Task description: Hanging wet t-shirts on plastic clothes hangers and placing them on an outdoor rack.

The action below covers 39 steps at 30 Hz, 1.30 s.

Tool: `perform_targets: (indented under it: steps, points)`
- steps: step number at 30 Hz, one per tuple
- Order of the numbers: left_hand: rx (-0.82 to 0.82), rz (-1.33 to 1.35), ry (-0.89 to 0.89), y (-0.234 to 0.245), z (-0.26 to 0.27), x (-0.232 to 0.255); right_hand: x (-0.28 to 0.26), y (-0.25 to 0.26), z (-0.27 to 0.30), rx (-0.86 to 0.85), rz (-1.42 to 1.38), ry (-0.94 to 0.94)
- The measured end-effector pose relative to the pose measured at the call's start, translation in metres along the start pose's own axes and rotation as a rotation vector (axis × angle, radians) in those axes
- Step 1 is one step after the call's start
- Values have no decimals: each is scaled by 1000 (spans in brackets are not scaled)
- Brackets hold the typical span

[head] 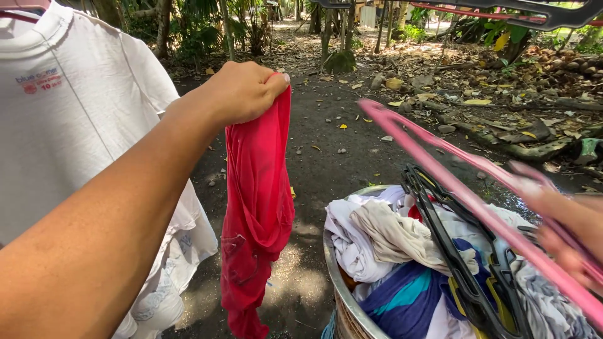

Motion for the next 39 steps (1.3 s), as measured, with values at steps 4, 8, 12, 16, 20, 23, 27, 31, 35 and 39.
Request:
perform_targets:
  steps: [4,8,12,16,20,23,27,31,35,39]
  points:
    - [-9,-69,-95,7,-1,-13,-142,-177,97,-188,-272,231]
    - [-50,-92,57,25,11,-17,-191,-273,109,-447,-870,210]
    - [-28,25,200,37,15,-29,-204,-339,87,-631,-1124,244]
    - [-189,573,100,54,10,-38,-261,-374,91,-831,-1253,376]
    - [-279,913,21,99,8,-33,-308,-401,82,-984,-1333,655]
    - [-386,1038,-47,132,15,-43,-317,-410,75,-1079,-1205,783]
    - [-354,1156,214,168,31,-71,-288,-415,81,-1090,-1013,678]
    - [-58,1098,309,183,48,-99,-273,-406,62,-1017,-641,522]
    - [246,336,351,158,51,-141,-301,-388,49,-1002,-346,593]
    - [449,81,101,127,59,-188,-310,-393,35,-1029,-178,712]
Point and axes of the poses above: each hand's wrist, its own z-axis away from the middle knuckle, its own y-axis out of the back of the hand, x = y × z, the point moved 1 cm from there along -z, towards the middle knuckle, and after that the axes turned 13 degrees about y, right-handed, at the moved point
